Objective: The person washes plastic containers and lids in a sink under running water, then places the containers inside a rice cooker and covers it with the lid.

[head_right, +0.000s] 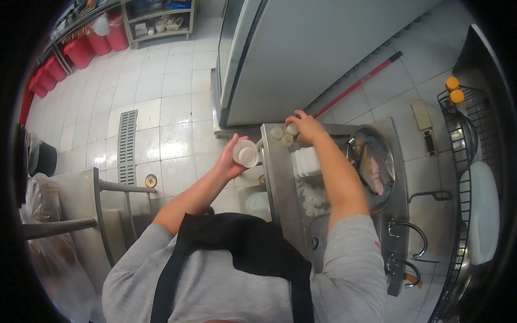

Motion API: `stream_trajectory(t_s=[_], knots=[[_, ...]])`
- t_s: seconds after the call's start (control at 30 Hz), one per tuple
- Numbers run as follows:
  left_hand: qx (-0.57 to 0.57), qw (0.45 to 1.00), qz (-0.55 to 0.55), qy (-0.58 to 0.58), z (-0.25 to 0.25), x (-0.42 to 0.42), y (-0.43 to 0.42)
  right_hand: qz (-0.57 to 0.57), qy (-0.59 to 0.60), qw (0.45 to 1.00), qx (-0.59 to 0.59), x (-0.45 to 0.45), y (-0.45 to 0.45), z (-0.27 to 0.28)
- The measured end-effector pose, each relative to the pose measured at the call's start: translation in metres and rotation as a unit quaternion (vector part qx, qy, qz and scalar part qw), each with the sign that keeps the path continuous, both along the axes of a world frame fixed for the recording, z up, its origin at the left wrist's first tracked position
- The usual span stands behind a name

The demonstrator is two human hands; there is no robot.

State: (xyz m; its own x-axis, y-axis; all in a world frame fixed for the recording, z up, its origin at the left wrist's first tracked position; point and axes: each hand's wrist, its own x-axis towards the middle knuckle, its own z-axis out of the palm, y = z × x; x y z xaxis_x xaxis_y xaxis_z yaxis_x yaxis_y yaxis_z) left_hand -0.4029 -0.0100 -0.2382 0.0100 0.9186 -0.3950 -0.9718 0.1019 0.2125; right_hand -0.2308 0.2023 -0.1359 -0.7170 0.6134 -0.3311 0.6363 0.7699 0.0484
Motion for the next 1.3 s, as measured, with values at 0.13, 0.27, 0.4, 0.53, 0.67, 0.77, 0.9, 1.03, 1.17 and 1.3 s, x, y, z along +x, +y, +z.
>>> stream_trajectory(t_s=[0.13, 0.27, 0.4, 0.53, 0.67, 0.77, 0.9, 1.03, 1.17, 1.3], knots=[[-0.005, 1.000, 0.014, -0.009, 0.007, 0.001, 0.007, 0.066, 0.002, 0.998, 0.004, 0.006, 0.000, 0.001], [0.009, 1.000, 0.018, -0.018, 0.001, 0.003, 0.019, 0.057, -0.001, 0.998, 0.008, 0.011, 0.012, -0.004], [0.043, 0.998, 0.009, -0.038, 0.009, 0.003, 0.027, 0.034, -0.031, 0.998, 0.032, 0.010, 0.009, 0.003], [0.120, 0.990, -0.013, -0.066, 0.005, 0.003, 0.040, 0.004, -0.040, 0.999, 0.025, 0.017, 0.015, 0.000], [0.087, 0.995, -0.012, -0.053, 0.010, 0.007, 0.046, -0.023, -0.038, 0.999, -0.004, 0.015, 0.011, -0.001], [0.084, 0.996, 0.002, -0.041, 0.011, 0.010, 0.046, -0.010, -0.006, 1.000, -0.025, 0.022, 0.020, -0.008], [0.077, 0.996, 0.048, 0.011, 0.011, 0.014, 0.043, -0.023, 0.085, 0.996, -0.007, 0.032, 0.029, -0.011], [0.112, 0.990, 0.083, -0.021, -0.009, 0.008, 0.045, -0.087, 0.264, 0.960, -0.016, 0.000, -0.019, 0.048], [0.107, 0.990, 0.087, -0.039, -0.004, 0.003, 0.036, -0.048, 0.288, 0.955, -0.051, -0.045, -0.110, 0.071], [0.146, 0.979, 0.130, -0.061, -0.009, 0.003, 0.028, -0.082, 0.150, 0.985, -0.030, -0.075, -0.182, 0.052]])
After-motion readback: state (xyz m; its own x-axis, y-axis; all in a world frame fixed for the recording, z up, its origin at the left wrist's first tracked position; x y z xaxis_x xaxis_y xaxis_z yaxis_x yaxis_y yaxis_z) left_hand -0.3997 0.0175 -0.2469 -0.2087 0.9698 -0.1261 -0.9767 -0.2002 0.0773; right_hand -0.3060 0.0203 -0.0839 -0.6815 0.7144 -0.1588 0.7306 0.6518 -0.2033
